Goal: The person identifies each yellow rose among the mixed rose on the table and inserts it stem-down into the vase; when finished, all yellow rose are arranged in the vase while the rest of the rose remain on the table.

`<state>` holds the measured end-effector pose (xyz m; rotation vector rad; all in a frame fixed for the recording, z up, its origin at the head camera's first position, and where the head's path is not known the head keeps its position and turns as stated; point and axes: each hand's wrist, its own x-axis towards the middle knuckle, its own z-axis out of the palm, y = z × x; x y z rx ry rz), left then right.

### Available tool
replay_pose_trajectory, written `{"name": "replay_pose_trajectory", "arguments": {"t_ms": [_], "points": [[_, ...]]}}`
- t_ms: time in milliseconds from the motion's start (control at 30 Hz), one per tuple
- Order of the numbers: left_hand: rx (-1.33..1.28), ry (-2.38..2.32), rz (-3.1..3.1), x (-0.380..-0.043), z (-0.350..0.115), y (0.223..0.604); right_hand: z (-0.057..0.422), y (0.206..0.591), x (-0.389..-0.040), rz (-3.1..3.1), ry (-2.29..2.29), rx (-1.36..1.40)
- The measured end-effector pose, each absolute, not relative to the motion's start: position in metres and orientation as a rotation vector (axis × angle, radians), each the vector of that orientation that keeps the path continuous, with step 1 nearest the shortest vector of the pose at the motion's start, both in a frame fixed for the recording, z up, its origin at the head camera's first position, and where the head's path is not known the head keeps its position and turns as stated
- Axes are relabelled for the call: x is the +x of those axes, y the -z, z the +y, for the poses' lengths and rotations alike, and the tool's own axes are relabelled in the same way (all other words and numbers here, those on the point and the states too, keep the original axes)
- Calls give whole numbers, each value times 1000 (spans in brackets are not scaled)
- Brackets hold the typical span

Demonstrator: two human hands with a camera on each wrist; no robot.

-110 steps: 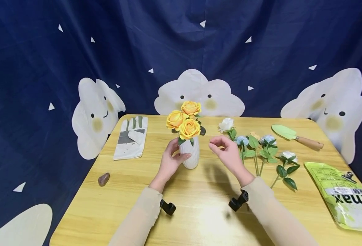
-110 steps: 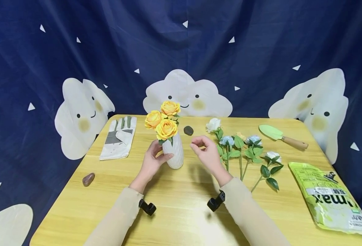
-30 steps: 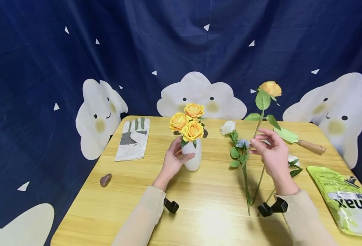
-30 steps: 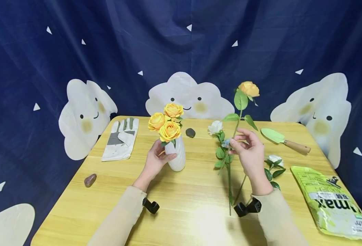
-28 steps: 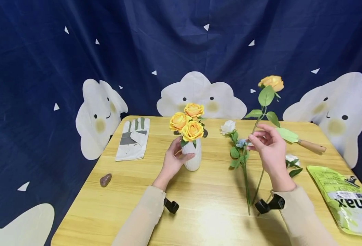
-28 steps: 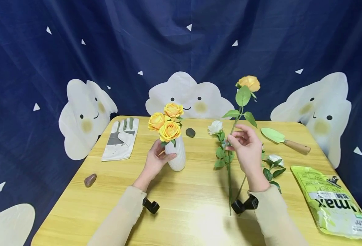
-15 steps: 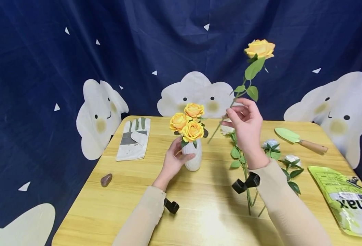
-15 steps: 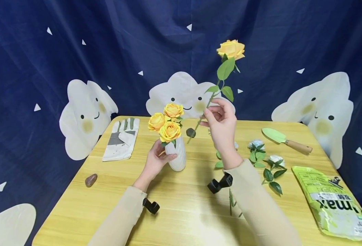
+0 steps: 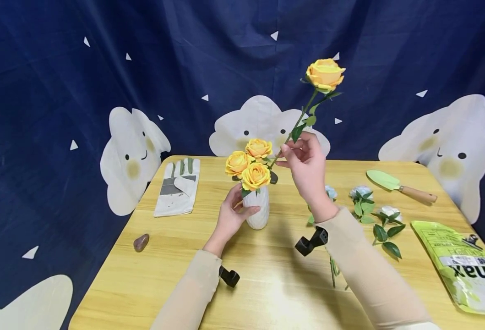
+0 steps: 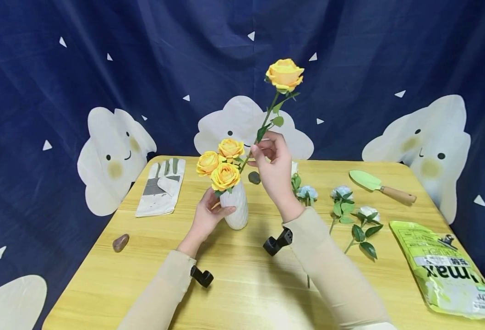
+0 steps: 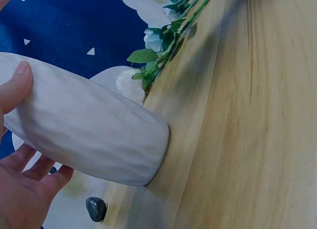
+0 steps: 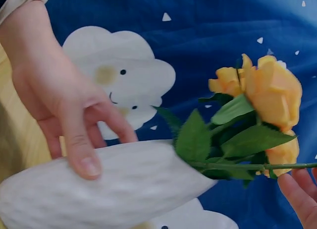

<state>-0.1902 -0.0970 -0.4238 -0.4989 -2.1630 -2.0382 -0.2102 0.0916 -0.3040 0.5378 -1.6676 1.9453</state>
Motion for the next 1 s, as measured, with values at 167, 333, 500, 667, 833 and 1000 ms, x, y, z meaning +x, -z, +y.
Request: {"name": "replay_pose_trajectory", "arguments": {"t_ms": [167,333,500,667,833,1000], "points": [[-488,2025,-2181,-189,-97,422,87,315,-213,-1722,-1951,534],[-476,2028,-2195,-187,-97,421,83,327,-214,-1753,-1946,511],[-478,2030,-2192,-187,-97,421,80,338,-214,-1759,-1983,476],[-478,2032,-2194,-187,-97,421,78,344,-216,-1699,-2043,479],[-471,2025,-2199,-187,-97,422,76,348,-219,-1696,-2085,467],[-472,2023,-2184,-193,-97,432,74,351,-220,-1665,-2190,412]]}}
